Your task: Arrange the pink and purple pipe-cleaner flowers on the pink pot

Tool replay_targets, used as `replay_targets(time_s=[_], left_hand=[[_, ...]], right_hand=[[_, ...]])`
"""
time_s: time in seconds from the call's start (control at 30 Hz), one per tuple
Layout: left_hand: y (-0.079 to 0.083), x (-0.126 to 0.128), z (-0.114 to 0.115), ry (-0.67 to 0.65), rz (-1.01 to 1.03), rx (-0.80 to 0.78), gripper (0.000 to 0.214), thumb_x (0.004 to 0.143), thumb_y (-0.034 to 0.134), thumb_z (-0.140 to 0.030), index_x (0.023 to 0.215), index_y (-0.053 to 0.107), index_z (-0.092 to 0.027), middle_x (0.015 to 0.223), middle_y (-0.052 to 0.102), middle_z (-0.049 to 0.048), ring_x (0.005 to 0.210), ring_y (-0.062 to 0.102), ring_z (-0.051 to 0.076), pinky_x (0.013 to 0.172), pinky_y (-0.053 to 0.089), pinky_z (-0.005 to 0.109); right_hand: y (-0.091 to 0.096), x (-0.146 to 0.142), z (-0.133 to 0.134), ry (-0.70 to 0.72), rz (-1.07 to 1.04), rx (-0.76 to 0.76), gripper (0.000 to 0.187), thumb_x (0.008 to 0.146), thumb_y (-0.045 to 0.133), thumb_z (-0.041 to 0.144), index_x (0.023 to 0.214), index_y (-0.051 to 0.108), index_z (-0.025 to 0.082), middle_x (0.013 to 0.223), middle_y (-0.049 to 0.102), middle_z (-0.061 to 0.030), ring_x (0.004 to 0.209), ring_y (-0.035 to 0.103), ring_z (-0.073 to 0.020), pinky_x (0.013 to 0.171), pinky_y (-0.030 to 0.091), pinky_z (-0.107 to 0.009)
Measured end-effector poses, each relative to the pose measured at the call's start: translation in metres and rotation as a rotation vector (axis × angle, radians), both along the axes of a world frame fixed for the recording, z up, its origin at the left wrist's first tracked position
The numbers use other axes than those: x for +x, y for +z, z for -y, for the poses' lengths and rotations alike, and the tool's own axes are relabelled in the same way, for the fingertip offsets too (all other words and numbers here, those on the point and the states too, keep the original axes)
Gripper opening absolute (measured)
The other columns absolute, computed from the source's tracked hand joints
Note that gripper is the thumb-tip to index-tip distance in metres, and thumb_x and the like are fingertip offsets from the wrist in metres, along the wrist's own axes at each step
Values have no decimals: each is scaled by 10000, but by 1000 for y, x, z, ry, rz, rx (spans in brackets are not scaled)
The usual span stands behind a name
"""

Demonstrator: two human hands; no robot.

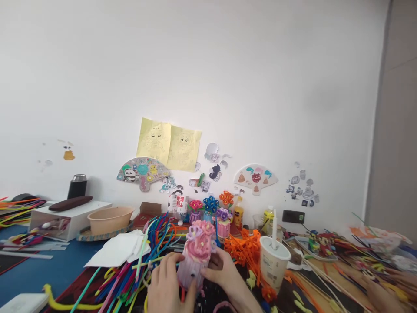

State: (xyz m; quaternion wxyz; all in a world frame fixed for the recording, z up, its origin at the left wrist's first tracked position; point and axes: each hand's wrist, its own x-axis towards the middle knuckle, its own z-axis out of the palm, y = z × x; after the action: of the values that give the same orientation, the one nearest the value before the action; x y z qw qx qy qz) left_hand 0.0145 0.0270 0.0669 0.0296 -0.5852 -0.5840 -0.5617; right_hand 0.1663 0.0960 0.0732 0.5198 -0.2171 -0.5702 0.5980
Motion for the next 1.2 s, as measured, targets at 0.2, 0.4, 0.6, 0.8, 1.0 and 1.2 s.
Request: replay_targets(time_s=[0.2, 0.4, 0.6, 0.8, 1.0, 1.2], left_hand=[[11, 39, -38, -107, 88, -62, 538, 738, 571, -449, 1154, 416, -145, 1075, 592, 129, 1021, 594, 300, 850, 484, 420], [11, 50, -63, -133, 46, -43, 572, 747, 480, -410, 1226, 418, -103, 1206, 565, 150, 1131, 561, 268, 939, 449, 374], [7, 52, -69, -93, 29, -119, 632, 704, 488, -427, 1227, 493, -72, 1146, 636, 169, 1012, 609, 309, 869, 462, 388], [5, 55, -66, -81, 15, -167, 609, 693, 528, -392, 1245, 485, -139, 1165, 630, 127, 1052, 592, 288, 871, 453, 355], [-1, 59, -63, -107, -27, -159, 628, 696, 534, -392, 1261, 476, -125, 1205, 619, 117, 1101, 577, 283, 931, 435, 364], [-7, 64, -61, -116, -77, -115, 625, 715, 536, -394, 1252, 497, -76, 1215, 613, 137, 1104, 574, 277, 969, 419, 356]], right_hand=[[16, 31, -26, -96, 4, 11, 678, 468, 918, 330, 1079, 669, 176, 1103, 710, -110, 1078, 626, -285, 950, 461, -416], [0, 36, -45, -132, -6, 35, 729, 435, 913, 425, 1075, 671, 171, 1099, 702, -124, 1082, 616, -308, 927, 473, -426], [-6, 37, -50, -160, 19, 92, 780, 401, 894, 531, 1059, 687, 166, 1098, 703, -141, 979, 655, -294, 881, 496, -421], [9, 44, -38, -439, 66, 191, 413, 630, 800, 498, 870, 719, 172, 873, 688, -73, 829, 613, -224, 757, 482, -319], [12, 43, -34, -564, 139, 271, 204, 667, 769, 374, 702, 711, 182, 748, 595, -16, 706, 515, -179, 659, 399, -274], [17, 41, -25, -568, 188, 290, 116, 656, 734, 230, 575, 666, 183, 661, 517, 14, 636, 422, -149, 589, 310, -255]])
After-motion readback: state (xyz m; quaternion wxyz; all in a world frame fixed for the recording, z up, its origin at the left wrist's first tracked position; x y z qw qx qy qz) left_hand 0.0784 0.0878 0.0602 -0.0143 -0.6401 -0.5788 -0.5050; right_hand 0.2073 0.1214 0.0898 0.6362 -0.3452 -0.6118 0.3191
